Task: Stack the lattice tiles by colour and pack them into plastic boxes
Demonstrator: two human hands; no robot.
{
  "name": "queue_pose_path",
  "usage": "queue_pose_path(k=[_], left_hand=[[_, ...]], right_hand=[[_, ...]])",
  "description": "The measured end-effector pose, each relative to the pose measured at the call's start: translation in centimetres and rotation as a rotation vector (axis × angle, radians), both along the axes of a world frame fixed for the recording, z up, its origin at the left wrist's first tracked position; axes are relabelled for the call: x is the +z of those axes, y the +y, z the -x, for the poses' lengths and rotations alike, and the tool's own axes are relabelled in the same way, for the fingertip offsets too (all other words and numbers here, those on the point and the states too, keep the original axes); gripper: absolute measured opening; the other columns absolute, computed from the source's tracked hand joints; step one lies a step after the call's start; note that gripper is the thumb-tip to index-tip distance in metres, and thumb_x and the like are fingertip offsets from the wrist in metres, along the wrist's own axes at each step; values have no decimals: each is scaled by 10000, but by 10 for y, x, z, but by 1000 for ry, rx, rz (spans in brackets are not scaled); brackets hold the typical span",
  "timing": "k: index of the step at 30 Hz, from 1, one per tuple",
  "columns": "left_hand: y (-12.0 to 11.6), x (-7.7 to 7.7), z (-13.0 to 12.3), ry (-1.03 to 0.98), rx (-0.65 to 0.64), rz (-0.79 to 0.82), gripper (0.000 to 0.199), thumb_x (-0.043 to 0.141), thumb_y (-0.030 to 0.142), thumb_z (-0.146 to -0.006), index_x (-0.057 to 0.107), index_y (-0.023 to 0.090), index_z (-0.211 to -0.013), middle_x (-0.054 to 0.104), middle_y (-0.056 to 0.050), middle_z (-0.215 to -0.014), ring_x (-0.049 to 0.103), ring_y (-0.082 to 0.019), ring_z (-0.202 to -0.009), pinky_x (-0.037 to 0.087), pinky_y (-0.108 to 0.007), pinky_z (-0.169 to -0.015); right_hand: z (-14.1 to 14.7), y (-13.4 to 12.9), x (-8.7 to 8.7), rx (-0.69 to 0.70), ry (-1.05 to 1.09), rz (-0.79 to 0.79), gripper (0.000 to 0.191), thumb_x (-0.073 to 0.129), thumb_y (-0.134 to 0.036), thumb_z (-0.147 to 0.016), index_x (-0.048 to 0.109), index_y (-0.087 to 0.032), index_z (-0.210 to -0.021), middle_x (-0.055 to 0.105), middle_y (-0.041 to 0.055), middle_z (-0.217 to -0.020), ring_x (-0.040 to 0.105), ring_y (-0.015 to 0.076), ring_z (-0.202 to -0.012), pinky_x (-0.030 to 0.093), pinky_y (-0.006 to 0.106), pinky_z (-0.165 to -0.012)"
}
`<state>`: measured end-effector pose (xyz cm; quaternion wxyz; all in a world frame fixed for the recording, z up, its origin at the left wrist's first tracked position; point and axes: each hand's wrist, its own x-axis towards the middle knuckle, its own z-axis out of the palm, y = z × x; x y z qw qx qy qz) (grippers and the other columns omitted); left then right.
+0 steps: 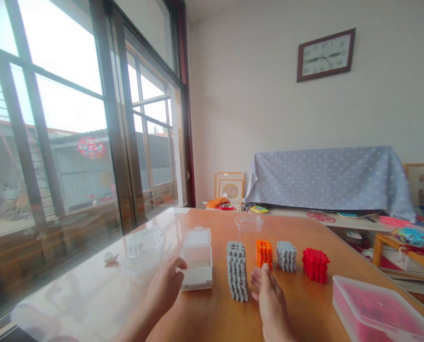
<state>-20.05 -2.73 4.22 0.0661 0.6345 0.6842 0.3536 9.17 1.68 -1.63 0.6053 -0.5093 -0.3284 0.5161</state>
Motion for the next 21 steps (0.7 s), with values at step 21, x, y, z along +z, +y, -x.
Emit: queue_pose_path(k=[21], left_hand=[[-11, -8, -9, -64, -26, -35, 176, 455, 134, -831, 564, 247, -911, 591, 30, -707, 606, -184, -721, 389, -278, -717]], right_hand=[[3, -3, 5, -11, -21, 9, 789, 543, -860, -733, 701, -161, -1064, 729, 190, -1231, 675, 341, -1172, 562, 409, -822]])
